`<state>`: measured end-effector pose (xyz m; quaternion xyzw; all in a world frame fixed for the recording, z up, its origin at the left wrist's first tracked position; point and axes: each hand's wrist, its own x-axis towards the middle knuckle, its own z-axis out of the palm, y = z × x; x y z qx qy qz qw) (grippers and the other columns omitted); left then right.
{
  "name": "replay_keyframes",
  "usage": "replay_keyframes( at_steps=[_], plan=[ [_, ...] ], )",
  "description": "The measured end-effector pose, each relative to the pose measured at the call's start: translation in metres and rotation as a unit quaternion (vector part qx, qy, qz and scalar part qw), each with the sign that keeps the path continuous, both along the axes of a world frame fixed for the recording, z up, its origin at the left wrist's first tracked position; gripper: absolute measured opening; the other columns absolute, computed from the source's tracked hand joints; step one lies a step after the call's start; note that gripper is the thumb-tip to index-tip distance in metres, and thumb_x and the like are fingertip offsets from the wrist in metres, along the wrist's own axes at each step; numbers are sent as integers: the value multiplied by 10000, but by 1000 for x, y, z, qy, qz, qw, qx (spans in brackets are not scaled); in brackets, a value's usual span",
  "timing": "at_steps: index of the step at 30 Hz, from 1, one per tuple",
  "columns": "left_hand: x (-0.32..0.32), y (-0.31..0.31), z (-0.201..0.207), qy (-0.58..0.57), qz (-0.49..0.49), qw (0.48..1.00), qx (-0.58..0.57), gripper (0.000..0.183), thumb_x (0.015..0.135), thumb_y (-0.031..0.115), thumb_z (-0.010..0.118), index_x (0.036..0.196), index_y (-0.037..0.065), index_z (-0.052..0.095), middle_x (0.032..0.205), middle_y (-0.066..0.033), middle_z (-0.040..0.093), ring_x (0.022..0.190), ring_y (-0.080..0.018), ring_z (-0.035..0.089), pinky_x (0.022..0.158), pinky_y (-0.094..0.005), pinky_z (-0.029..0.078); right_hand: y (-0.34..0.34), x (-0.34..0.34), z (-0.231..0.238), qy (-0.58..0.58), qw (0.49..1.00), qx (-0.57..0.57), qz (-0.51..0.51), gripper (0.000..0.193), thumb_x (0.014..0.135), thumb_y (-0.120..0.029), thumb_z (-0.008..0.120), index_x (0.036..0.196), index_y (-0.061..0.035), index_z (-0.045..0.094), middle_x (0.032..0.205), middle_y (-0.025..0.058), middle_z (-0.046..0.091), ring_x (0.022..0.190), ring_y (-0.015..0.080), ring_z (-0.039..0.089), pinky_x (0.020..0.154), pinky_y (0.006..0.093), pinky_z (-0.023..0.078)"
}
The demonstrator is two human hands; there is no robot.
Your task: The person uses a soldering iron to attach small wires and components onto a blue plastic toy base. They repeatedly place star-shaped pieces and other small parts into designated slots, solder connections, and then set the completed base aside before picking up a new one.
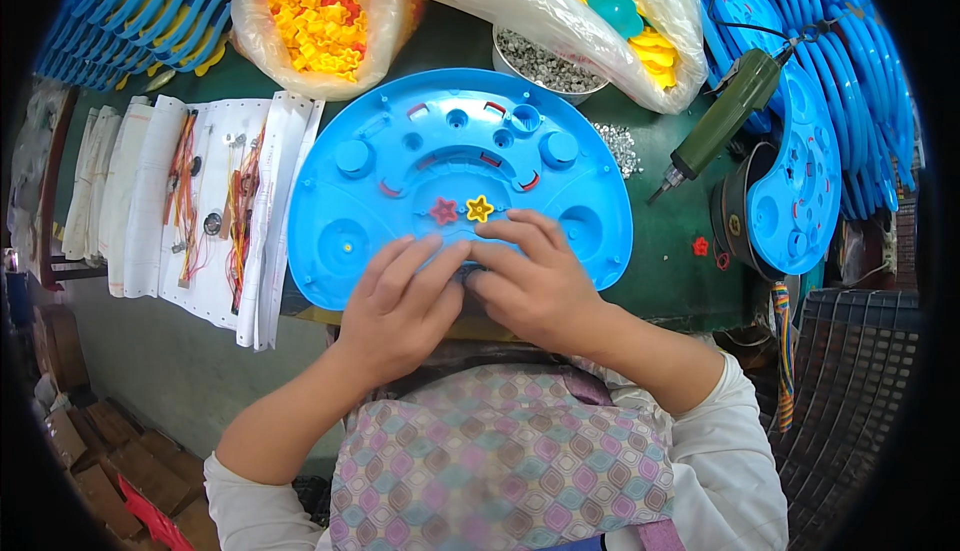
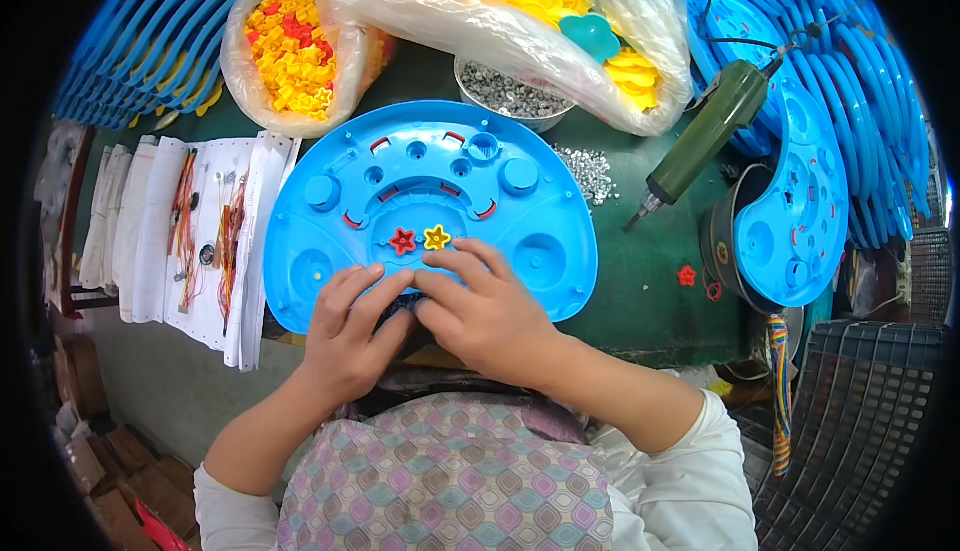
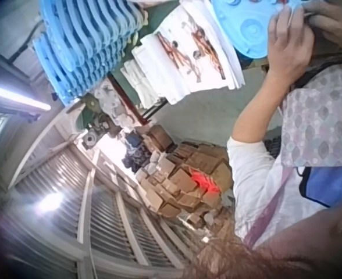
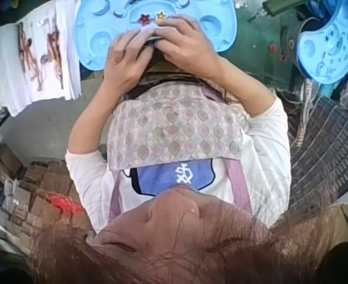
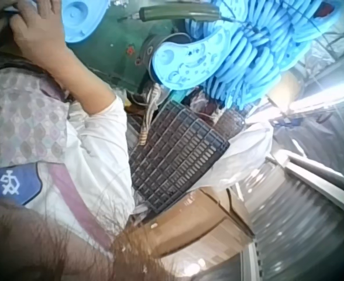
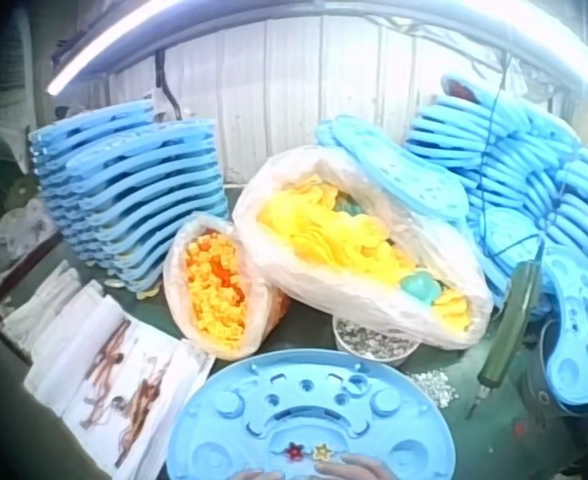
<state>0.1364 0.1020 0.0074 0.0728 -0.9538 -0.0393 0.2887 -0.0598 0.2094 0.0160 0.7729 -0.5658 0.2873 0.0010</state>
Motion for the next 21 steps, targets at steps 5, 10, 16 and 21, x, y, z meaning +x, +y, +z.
replay_keyframes(
  at_steps=[5,10,16,21],
  plan=[
    [0,-7,18,60,-11,975,213,213,796,-11,761,976,57,671,1148,-110,707,1036,-307,678,866,-418,562,-9,-32,17,-251,958,119,-65,177,832,-55,774,983,-95,690,1215,81,675,1127,312,606,978,450,461],
    [-23,-34,15,60,23,936,346,168,861,-8,742,1005,39,670,1010,-118,727,919,-313,708,809,-389,558,-39,-56,2,-84,990,101,-45,179,828,-111,798,961,-121,678,1257,40,651,1186,313,535,1044,451,407],
    [-28,-35,11,-12,31,921,388,127,874,-1,724,980,28,659,945,-127,694,886,-312,699,782,-385,555,-47,-55,-8,-66,994,80,-23,185,795,-111,818,927,-131,691,1240,25,642,1183,301,532,943,455,426],
    [-28,-35,15,9,44,913,405,122,868,0,724,957,28,645,945,-126,688,864,-321,689,751,-390,552,-46,-55,-4,-68,990,122,-30,174,808,-103,798,951,-136,703,1306,46,636,1210,330,518,1045,471,410]
  ],
)
